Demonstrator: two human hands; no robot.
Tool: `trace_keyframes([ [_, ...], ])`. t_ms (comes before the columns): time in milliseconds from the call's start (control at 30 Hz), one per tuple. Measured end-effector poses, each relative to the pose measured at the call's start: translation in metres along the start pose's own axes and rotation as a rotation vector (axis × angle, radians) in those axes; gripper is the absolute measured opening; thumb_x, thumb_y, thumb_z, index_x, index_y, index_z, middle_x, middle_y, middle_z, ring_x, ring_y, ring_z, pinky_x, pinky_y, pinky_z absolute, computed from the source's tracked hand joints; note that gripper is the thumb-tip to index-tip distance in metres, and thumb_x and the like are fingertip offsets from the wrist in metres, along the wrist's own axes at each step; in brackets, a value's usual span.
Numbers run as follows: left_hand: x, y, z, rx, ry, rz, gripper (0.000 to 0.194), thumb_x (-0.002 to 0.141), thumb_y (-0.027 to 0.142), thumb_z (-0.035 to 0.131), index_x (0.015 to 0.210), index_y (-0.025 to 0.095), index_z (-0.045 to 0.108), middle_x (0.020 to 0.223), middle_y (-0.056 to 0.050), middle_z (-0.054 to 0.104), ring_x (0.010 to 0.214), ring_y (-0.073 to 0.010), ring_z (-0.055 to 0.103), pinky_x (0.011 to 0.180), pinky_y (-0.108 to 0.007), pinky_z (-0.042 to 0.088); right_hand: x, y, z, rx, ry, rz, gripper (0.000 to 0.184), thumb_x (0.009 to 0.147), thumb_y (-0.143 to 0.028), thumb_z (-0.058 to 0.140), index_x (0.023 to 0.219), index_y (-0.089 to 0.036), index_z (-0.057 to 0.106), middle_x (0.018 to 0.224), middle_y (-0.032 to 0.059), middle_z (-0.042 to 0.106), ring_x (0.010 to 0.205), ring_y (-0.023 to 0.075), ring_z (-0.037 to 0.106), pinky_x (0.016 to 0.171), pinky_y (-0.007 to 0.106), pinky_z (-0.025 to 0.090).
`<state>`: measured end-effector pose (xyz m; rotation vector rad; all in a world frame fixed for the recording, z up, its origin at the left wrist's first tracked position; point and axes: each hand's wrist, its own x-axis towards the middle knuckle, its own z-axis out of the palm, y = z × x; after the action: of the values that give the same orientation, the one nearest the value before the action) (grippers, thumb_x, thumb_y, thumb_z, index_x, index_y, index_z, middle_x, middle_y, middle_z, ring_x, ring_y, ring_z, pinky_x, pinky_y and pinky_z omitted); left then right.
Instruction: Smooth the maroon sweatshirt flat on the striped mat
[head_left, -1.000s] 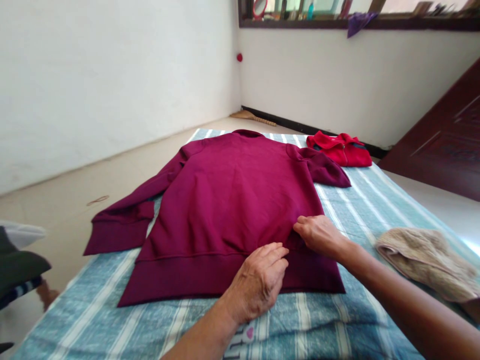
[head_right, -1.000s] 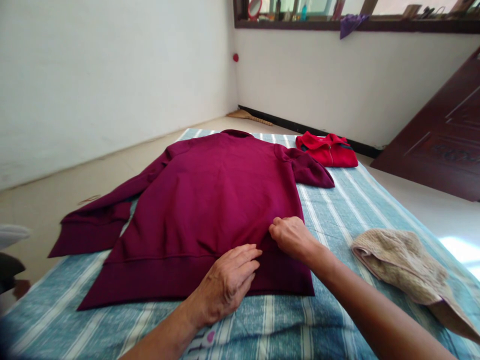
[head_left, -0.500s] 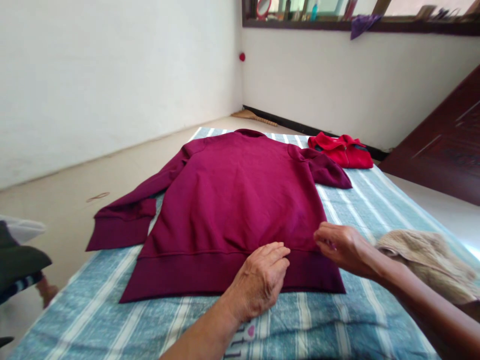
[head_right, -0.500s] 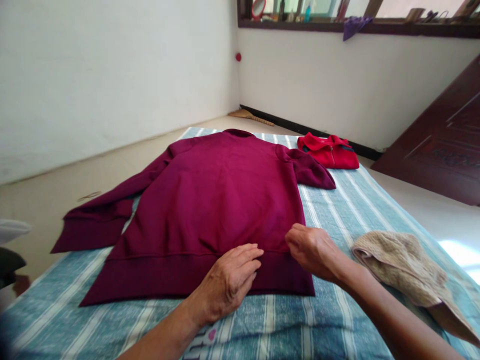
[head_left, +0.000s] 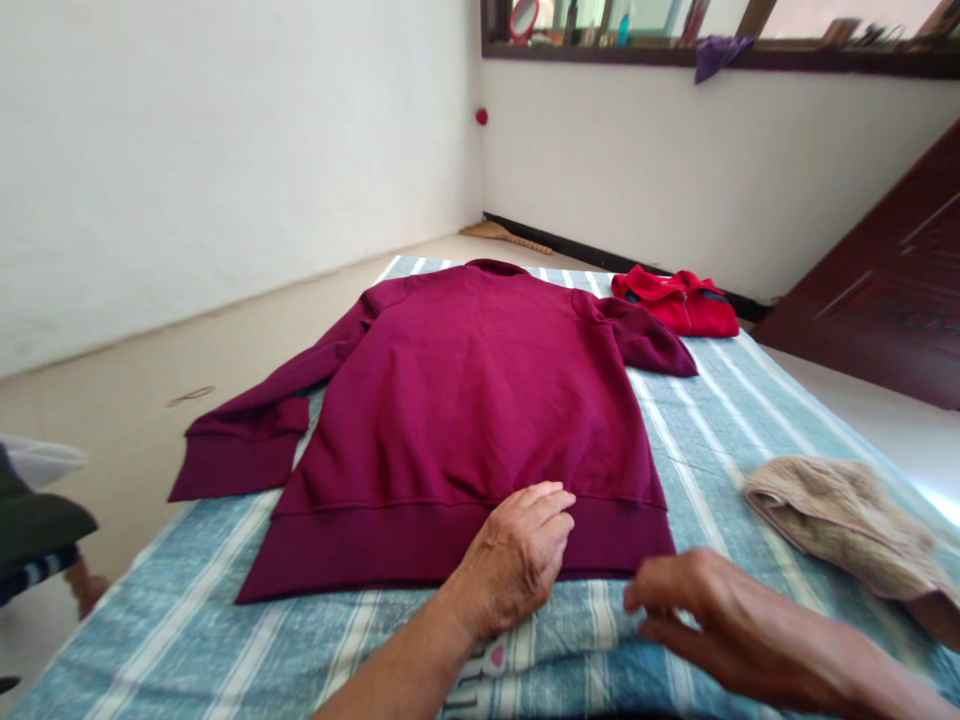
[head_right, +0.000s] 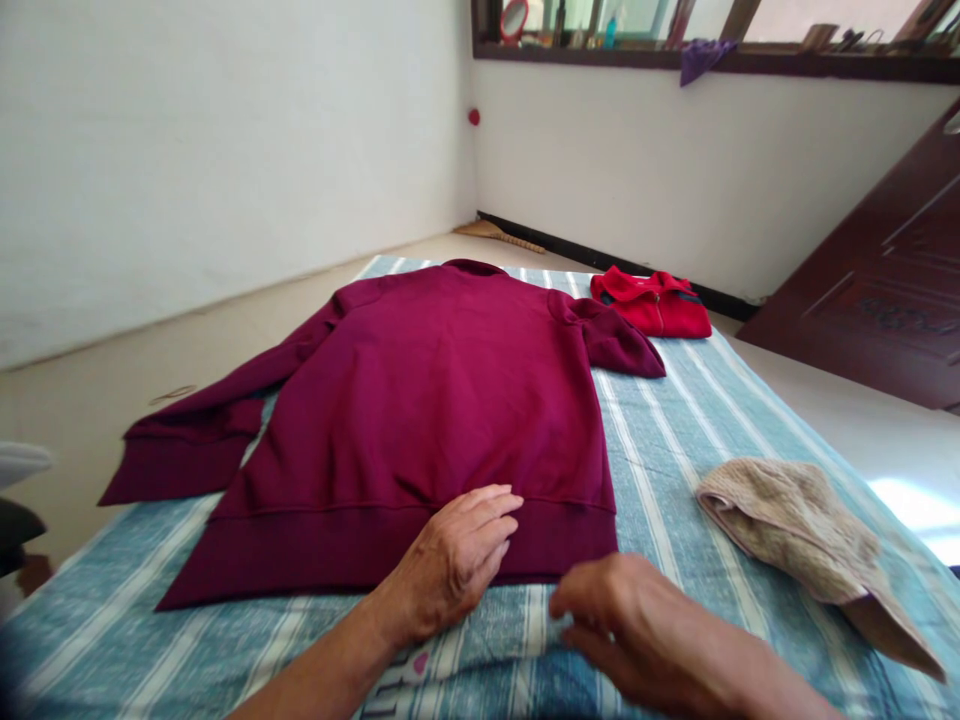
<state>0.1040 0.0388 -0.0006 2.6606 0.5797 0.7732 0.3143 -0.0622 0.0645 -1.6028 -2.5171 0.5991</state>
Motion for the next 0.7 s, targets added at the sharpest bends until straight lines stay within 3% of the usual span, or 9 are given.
trace_keyframes([
  [167, 0.001, 0.001, -0.001, 0.02, -0.013, -0.003, 0.019, 0.084, 0.011, 0.05, 0.098, 0.016, 0.061, 0.117, -0.007, 0.064, 0.117, -0.021, 0.054, 0.101, -0.038, 0.046, 0.06, 0.033, -0.015, -0.321, 0.119, 0.178, 0.025, 0.09, -0.012, 0.037, 0.079, -0.016, 0.059, 0.07, 0.0027, 0.062, 0.06, 0.0117, 0.055, 0.054, 0.024, 0.028],
  [300, 0.001, 0.001, -0.001, 0.031, -0.017, 0.0, 0.019, 0.084, 0.01, 0.049, 0.099, 0.016, 0.061, 0.117, -0.007, 0.064, 0.117, -0.0213, 0.054, 0.101, -0.037, 0.046, 0.091, 0.042, -0.014, -0.454, 0.047, 0.218, 0.023, 0.086, -0.008, 0.041, 0.083, -0.016, 0.062, 0.075, 0.0054, 0.068, 0.064, 0.014, 0.061, 0.053, 0.025, 0.028],
  [533, 0.0, 0.0, 0.0, 0.033, -0.02, 0.003, 0.018, 0.086, 0.012, 0.048, 0.098, 0.015, 0.061, 0.118, -0.007, 0.064, 0.117, -0.0212, 0.054, 0.102, -0.037, 0.046, 0.103, 0.045, -0.009, -0.508, -0.056, 0.217, 0.02, 0.085, -0.011, 0.045, 0.088, -0.014, 0.064, 0.078, 0.0117, 0.07, 0.069, 0.0184, 0.066, 0.059, 0.025, 0.039],
  [700, 0.0, 0.0, 0.0, 0.029, -0.013, 0.002, 0.018, 0.086, 0.012, 0.048, 0.098, 0.015, 0.061, 0.117, -0.007, 0.065, 0.116, -0.0212, 0.055, 0.101, -0.037, 0.047, 0.107, 0.045, -0.01, -0.521, -0.058, 0.205, 0.023, 0.086, -0.01, 0.041, 0.087, -0.013, 0.064, 0.074, 0.0119, 0.07, 0.069, 0.0206, 0.067, 0.056, 0.026, 0.038],
])
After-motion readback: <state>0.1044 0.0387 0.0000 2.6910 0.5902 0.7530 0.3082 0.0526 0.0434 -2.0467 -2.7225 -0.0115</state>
